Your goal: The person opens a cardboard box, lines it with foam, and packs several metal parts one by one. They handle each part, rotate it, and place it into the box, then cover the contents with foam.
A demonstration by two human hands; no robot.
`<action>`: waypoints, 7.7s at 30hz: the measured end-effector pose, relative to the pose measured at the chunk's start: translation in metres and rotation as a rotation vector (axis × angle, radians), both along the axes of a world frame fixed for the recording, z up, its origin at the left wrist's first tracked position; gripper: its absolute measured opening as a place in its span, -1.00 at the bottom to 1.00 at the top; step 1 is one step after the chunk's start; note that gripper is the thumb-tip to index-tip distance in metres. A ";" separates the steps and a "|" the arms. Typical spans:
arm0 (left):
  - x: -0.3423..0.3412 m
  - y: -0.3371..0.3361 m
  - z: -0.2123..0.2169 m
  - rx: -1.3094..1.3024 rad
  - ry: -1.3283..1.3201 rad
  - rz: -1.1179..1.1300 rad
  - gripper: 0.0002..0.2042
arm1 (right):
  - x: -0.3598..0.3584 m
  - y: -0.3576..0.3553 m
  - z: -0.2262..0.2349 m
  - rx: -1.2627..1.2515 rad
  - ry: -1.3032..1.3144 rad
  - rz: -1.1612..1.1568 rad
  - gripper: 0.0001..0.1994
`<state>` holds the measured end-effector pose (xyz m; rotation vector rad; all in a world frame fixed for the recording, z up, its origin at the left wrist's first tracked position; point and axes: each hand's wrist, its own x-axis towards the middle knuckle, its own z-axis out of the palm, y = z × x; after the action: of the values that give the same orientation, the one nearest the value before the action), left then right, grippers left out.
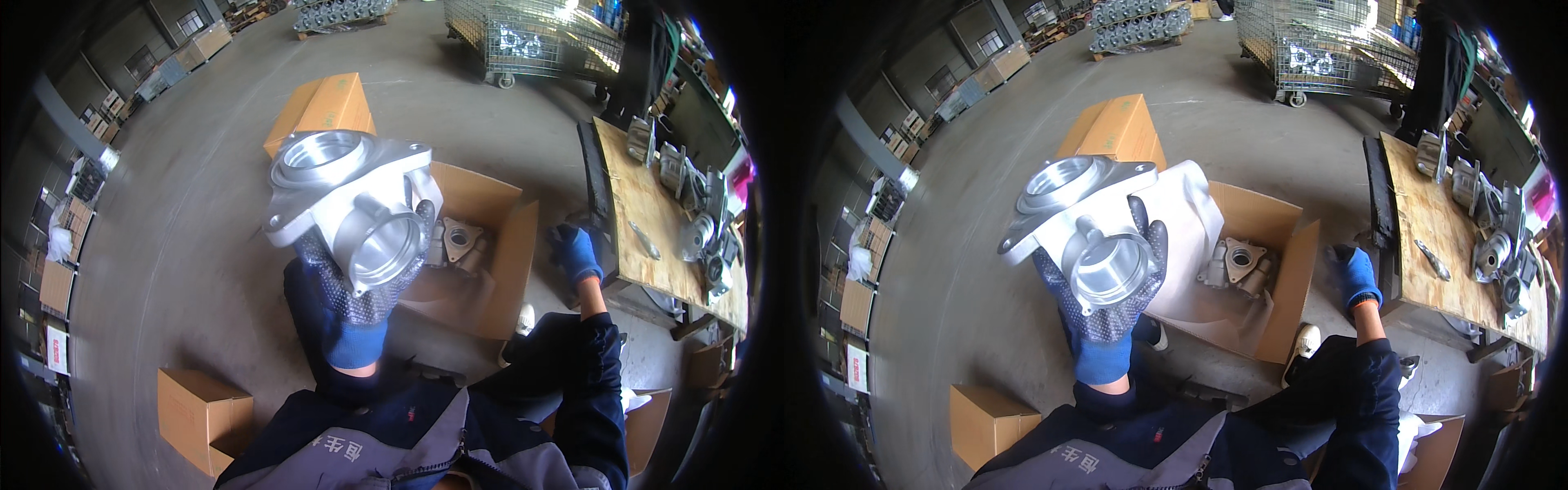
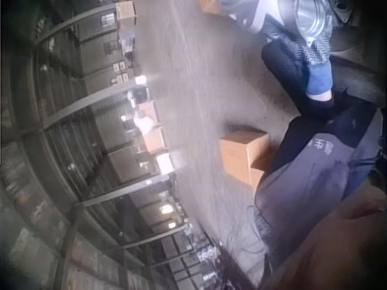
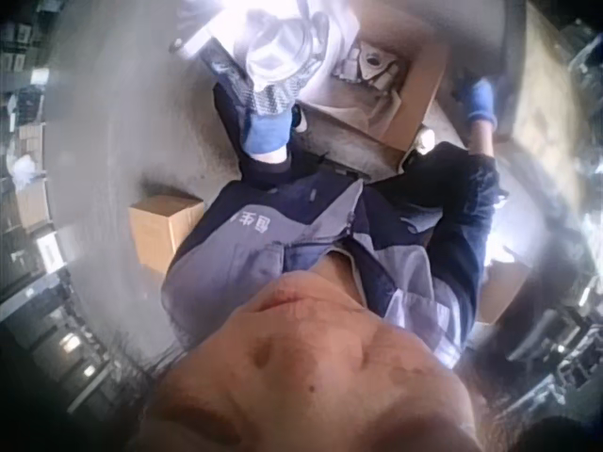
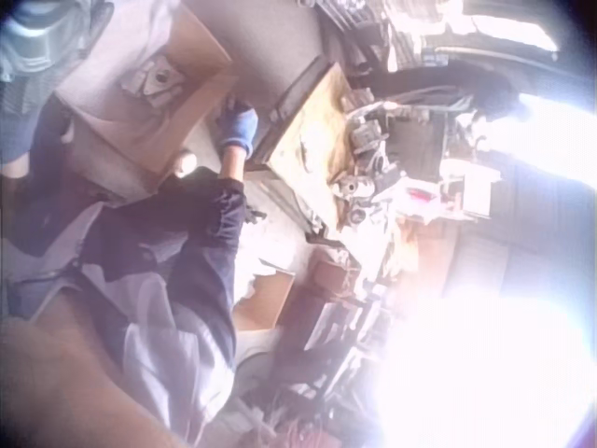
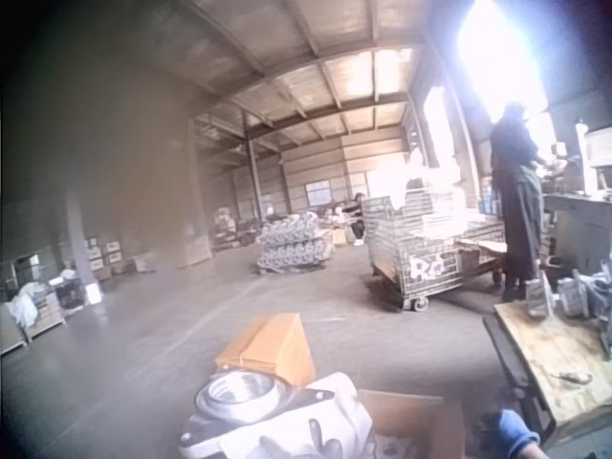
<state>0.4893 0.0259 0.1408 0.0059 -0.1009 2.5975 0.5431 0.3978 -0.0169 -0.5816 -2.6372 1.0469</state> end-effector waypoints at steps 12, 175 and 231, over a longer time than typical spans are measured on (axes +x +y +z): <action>0.001 -0.010 -0.011 -0.023 0.081 -0.057 -0.26 | -0.004 0.003 0.001 0.019 -0.090 -0.023 -0.60; -0.149 0.067 -0.366 -1.719 1.760 -0.595 -0.59 | -0.116 0.074 0.040 1.021 0.257 -0.802 -0.69; -0.032 -0.018 -0.043 -0.174 0.232 0.127 -0.30 | 0.009 0.030 -0.021 0.234 -0.295 0.049 -0.67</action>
<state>0.4568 0.0077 0.0982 0.2572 0.2156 2.7017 0.5516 0.4282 -0.0375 -0.6654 -2.9867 0.6933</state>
